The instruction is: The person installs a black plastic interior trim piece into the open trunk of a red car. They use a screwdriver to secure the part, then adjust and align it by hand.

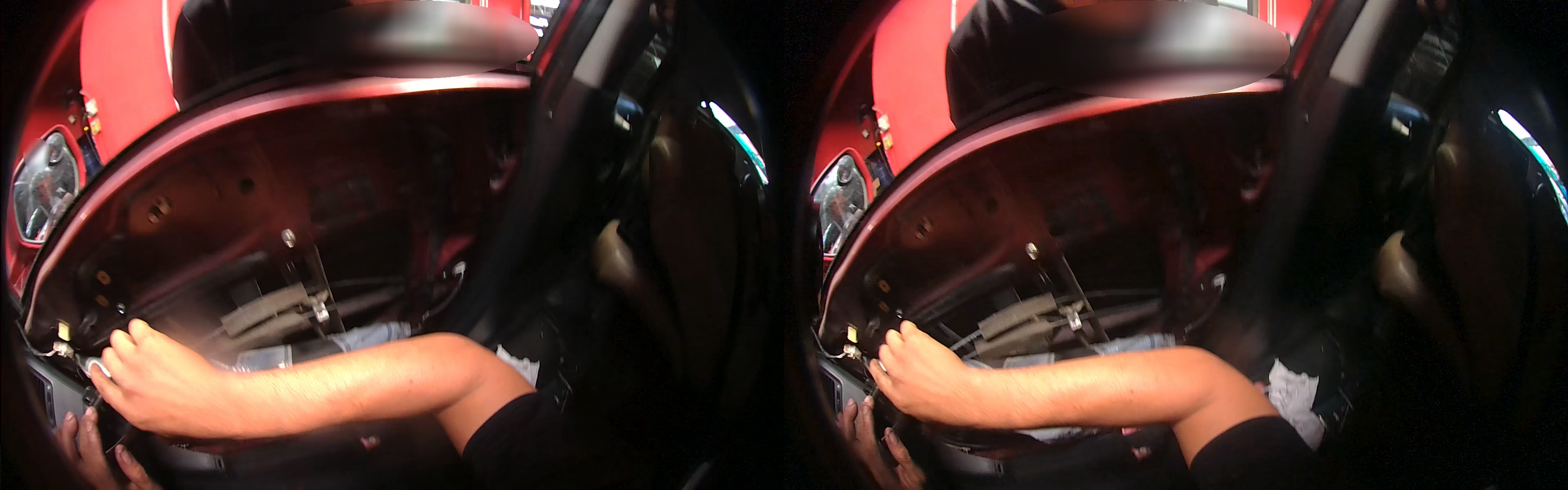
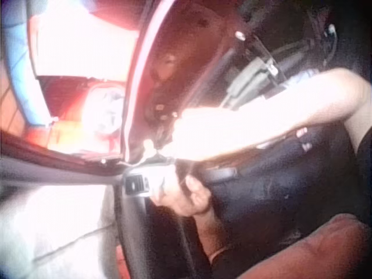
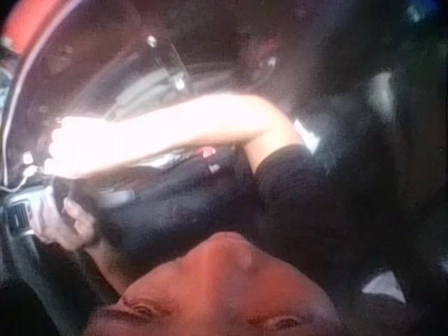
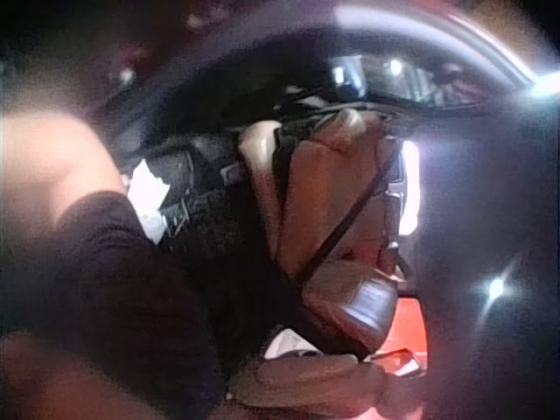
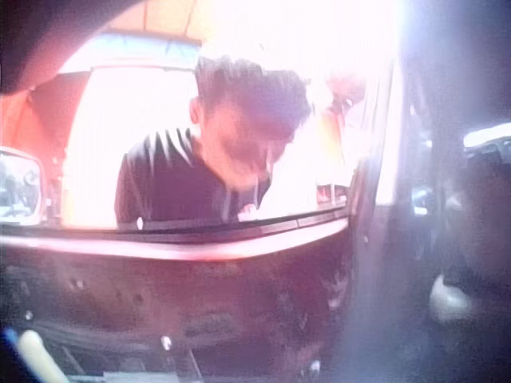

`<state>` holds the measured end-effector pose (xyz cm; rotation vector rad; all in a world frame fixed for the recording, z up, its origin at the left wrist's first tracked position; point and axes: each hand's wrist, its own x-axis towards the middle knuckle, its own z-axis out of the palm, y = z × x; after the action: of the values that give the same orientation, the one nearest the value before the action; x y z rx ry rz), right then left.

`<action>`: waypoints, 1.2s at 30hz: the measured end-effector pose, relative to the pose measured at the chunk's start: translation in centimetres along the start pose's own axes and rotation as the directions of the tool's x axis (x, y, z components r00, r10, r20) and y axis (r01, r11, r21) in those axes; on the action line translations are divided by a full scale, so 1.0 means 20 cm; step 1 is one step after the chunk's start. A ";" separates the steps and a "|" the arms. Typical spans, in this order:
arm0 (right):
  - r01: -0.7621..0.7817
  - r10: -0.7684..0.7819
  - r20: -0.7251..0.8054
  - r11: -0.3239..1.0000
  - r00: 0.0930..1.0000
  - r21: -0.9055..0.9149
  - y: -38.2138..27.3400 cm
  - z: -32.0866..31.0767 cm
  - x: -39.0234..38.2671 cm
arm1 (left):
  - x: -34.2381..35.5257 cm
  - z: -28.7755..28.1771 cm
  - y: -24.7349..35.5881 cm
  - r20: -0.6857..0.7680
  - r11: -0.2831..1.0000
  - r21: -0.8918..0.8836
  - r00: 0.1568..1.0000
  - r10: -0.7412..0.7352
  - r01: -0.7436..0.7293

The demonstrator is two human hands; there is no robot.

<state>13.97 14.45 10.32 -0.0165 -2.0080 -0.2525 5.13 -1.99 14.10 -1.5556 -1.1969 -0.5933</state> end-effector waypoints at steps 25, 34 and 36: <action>0.255 -0.254 -0.239 0.967 0.937 -0.028 -0.32 -0.21 -0.26 | -0.28 0.12 -0.27 0.853 -0.365 -0.464 0.296 -0.429 0.807; -0.063 -0.284 0.809 0.928 0.515 0.366 -0.35 -0.32 -0.58 | -0.44 0.16 -0.32 0.730 -0.424 -0.587 0.225 -0.645 0.690; -0.182 -0.300 0.856 0.897 0.422 0.404 -0.32 -0.38 -0.53 | -0.54 0.15 -0.39 0.735 -0.438 -0.597 0.240 -0.634 0.672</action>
<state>24.62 7.90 2.88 0.2782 -3.1627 0.2781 -6.67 -3.78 7.38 -1.3037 -2.0124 -2.7841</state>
